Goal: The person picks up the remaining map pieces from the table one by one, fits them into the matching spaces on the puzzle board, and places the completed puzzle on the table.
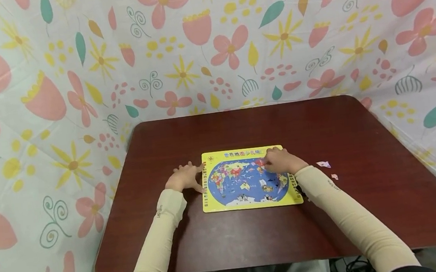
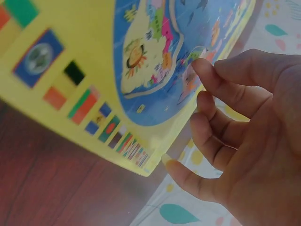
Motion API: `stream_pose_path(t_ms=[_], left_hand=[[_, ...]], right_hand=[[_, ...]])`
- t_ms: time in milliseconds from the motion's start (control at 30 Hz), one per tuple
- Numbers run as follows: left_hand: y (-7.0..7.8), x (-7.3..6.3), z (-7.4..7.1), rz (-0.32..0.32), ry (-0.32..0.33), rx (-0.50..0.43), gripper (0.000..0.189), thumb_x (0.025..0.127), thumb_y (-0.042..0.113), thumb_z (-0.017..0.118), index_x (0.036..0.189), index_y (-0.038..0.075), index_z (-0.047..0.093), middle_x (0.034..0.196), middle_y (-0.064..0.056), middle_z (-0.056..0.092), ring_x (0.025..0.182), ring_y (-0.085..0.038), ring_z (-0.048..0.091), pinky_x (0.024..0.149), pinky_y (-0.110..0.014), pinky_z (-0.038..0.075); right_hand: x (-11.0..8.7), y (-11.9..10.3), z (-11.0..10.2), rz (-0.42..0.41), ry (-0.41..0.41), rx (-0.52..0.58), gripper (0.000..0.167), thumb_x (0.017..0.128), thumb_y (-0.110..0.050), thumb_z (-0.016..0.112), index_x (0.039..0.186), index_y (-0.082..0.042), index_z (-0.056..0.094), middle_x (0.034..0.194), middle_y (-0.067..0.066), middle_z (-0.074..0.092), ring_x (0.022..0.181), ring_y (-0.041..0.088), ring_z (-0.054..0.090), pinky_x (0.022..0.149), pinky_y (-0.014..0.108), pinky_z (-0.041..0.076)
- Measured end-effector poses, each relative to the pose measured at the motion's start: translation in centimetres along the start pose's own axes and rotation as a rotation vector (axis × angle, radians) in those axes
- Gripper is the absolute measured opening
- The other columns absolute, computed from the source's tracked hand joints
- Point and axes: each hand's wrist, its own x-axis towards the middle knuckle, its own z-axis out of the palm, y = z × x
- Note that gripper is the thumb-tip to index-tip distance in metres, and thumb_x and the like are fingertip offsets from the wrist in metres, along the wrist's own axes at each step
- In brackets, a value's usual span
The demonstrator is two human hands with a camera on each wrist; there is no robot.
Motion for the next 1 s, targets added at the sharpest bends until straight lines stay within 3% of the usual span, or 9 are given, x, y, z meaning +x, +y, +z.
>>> stream_pose_path(t_ms=[133,267,333,533,733,1000], left_hand=[[0.3,0.1,0.0,0.009,-0.003,-0.008,0.101,0.081,0.044,0.084,0.162,0.021,0.028,0.160,-0.033,0.020,0.142,-0.059,0.022,0.110,-0.073,0.020],[0.4,0.1,0.0,0.009,0.004,-0.032,0.099,0.082,0.042,0.085,0.161,0.019,0.030,0.160,-0.033,0.019,0.142,-0.060,0.021,0.110,-0.074,0.019],[0.3,0.0,0.0,0.005,0.007,-0.037,0.099,0.082,0.042,0.085,0.161,0.019,0.030,0.160,-0.033,0.020,0.142,-0.060,0.020,0.110,-0.074,0.019],[0.3,-0.3,0.0,-0.006,0.003,-0.022,0.100,0.081,0.042,0.086,0.161,0.018,0.030,0.159,-0.035,0.021,0.141,-0.062,0.021,0.110,-0.073,0.020],[0.5,-0.6,-0.1,-0.003,-0.003,-0.035,0.100,0.081,0.040,0.086,0.161,0.017,0.031,0.159,-0.035,0.020,0.142,-0.060,0.021,0.111,-0.072,0.020],[0.2,-0.2,0.3,-0.004,0.002,-0.040,0.101,0.080,0.040,0.087,0.161,0.017,0.031,0.159,-0.036,0.020,0.142,-0.060,0.021,0.110,-0.072,0.022]], right_hand=[[-0.8,0.7,-0.7,0.018,0.012,-0.018,0.036,0.096,-0.004,0.057,0.062,-0.011,0.056,0.075,0.007,0.048,0.068,0.022,0.042,0.060,0.040,0.031],[-2.0,1.5,-1.9,0.094,0.042,-0.045,0.013,0.095,-0.007,0.063,0.087,-0.003,0.073,0.091,0.010,0.059,0.087,0.031,0.052,0.074,0.053,0.040],[-2.6,2.1,-2.3,0.126,0.051,-0.059,0.011,0.095,-0.009,0.065,0.098,-0.003,0.074,0.096,0.011,0.061,0.091,0.032,0.053,0.077,0.056,0.040],[-4.9,3.9,-2.9,0.198,0.071,-0.065,0.006,0.095,-0.009,0.067,0.094,-0.005,0.070,0.089,0.009,0.057,0.082,0.028,0.051,0.076,0.053,0.038],[-7.1,5.4,-3.0,0.229,0.079,-0.059,0.012,0.094,-0.008,0.068,0.103,-0.002,0.072,0.096,0.012,0.061,0.089,0.032,0.057,0.080,0.062,0.042],[-9.0,6.8,-3.2,0.250,0.084,-0.069,0.017,0.092,-0.002,0.069,0.108,-0.003,0.071,0.099,0.014,0.061,0.091,0.034,0.059,0.080,0.065,0.043]])
